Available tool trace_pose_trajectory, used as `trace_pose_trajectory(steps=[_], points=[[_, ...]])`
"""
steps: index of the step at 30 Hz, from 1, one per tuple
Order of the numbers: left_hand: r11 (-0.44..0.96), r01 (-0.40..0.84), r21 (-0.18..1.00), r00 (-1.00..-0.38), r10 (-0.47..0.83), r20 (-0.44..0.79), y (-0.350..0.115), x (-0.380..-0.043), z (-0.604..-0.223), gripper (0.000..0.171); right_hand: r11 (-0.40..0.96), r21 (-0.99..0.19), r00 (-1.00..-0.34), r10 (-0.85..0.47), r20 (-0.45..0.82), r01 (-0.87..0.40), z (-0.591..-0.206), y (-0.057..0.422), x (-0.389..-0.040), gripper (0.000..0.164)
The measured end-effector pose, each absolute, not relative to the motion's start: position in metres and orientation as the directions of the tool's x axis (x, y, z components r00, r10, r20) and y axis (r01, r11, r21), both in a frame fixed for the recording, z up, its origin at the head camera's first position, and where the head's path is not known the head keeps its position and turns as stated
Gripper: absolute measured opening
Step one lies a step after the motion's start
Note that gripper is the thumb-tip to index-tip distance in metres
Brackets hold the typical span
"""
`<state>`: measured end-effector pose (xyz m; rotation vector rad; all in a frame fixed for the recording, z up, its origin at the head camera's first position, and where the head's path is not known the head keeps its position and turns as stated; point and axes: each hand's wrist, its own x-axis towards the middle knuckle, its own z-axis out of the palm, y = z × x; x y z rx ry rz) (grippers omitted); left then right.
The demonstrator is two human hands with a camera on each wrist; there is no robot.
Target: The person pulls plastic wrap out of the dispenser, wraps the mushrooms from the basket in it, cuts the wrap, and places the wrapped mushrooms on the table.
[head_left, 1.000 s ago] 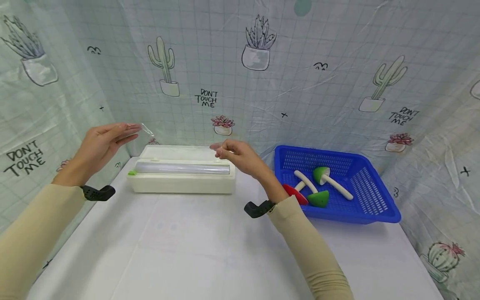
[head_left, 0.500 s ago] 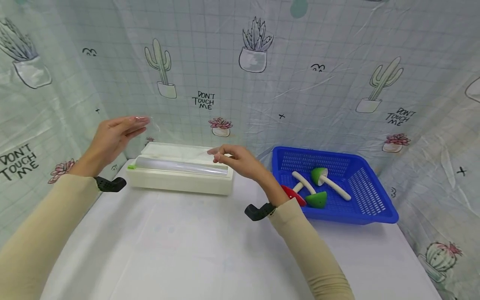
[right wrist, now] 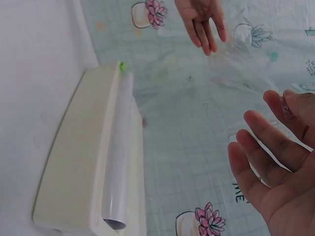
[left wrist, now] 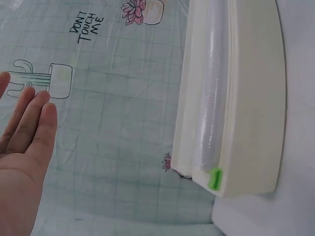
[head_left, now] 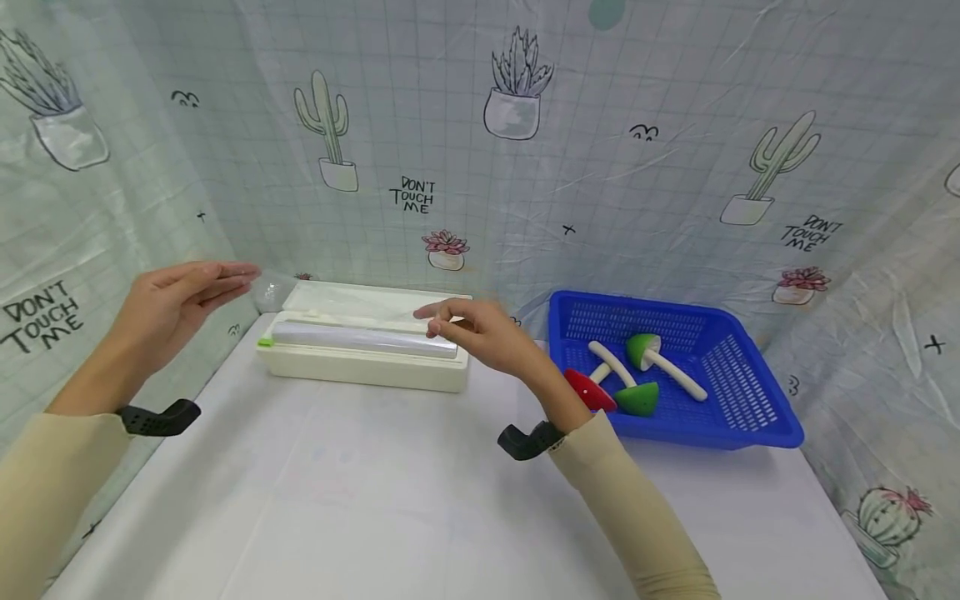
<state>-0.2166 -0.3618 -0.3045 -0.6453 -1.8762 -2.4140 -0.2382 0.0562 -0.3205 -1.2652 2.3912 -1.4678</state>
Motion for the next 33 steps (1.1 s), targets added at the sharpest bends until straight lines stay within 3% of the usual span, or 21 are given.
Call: trace_pose_trajectory(steps=[9, 23, 33], points=[[-0.285, 0.299, 0.911, -0.871, 0.308, 0.383, -0.377, -0.179, -0.317, 0.035, 0.271, -0.704, -0.649, -0.679, 0.344, -0.657, -0.326, 0.055, -0.215, 0.020], [-0.258, 0.340, 0.904, -0.850, 0.326, 0.413, -0.380, -0.172, -0.314, 0.035, 0.261, -0.666, -0.626, -0.675, 0.392, -0.699, -0.318, 0.054, -0.217, 0.014], [-0.240, 0.327, 0.914, -0.870, 0.302, 0.391, -0.381, -0.163, -0.315, 0.035, 0.235, -0.651, -0.606, -0.669, 0.430, -0.721, -0.316, 0.054, -0.210, 0.015]])
